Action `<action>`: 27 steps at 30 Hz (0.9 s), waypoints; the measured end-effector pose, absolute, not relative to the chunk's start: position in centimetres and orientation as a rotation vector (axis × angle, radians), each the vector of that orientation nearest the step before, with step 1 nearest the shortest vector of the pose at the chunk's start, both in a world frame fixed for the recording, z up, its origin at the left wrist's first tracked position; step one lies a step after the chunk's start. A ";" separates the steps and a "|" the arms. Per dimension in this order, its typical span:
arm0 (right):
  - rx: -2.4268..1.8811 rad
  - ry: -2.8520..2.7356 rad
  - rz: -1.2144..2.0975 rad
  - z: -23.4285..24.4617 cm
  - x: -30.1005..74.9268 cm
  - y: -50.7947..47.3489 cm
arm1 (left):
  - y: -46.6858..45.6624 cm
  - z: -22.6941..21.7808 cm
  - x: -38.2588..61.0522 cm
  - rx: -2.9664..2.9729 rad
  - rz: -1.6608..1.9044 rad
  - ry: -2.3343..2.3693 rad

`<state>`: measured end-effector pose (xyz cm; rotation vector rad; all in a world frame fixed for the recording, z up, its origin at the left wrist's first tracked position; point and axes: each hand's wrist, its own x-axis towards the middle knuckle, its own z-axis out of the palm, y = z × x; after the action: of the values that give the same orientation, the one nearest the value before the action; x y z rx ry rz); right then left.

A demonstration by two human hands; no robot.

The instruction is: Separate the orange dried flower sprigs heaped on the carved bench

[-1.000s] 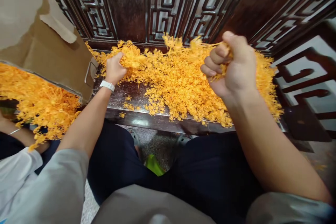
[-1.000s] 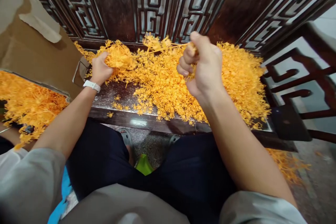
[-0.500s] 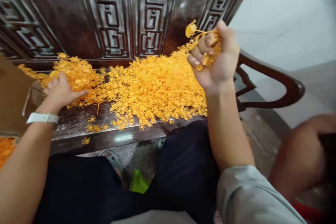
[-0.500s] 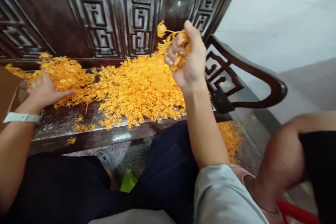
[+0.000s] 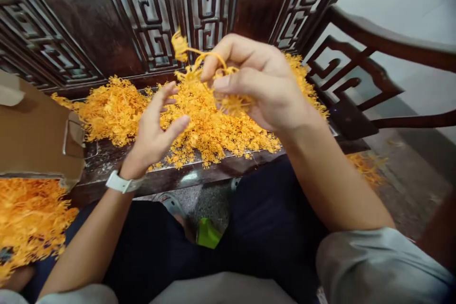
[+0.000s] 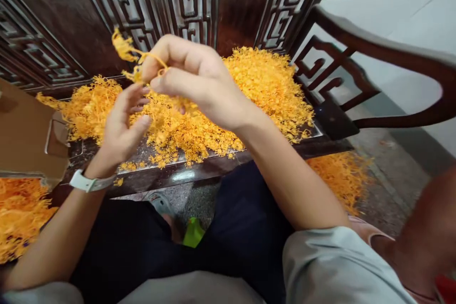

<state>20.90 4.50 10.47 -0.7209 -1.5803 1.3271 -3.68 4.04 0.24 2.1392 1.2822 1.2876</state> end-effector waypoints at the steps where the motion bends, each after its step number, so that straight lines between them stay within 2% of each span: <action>1: -0.720 -1.614 1.363 10.4 20.5 4.2 | 4.1 -0.3 -3.2 2.097 1.260 1.265; 7: -0.768 -1.435 1.319 8.7 19.7 6.5 | 4.3 -1.3 -2.8 1.612 1.371 1.164; 14: -1.119 -1.489 0.817 2.6 20.7 10.3 | 5.0 -1.6 -5.1 1.168 1.428 1.150; 16: -1.154 -1.520 0.910 2.1 19.8 9.6 | 5.2 -2.4 -5.8 1.116 1.423 1.134; 20: -1.067 -1.599 1.528 1.7 16.6 7.0 | 5.2 -3.6 -5.8 1.083 1.419 1.160; 27: -0.967 -1.692 1.389 -0.3 13.9 5.7 | 4.3 -3.4 -3.6 1.126 1.470 1.178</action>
<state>13.91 5.72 -0.27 -0.9674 -1.6925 1.3890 -3.57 4.30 -3.40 1.1257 1.1775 1.4697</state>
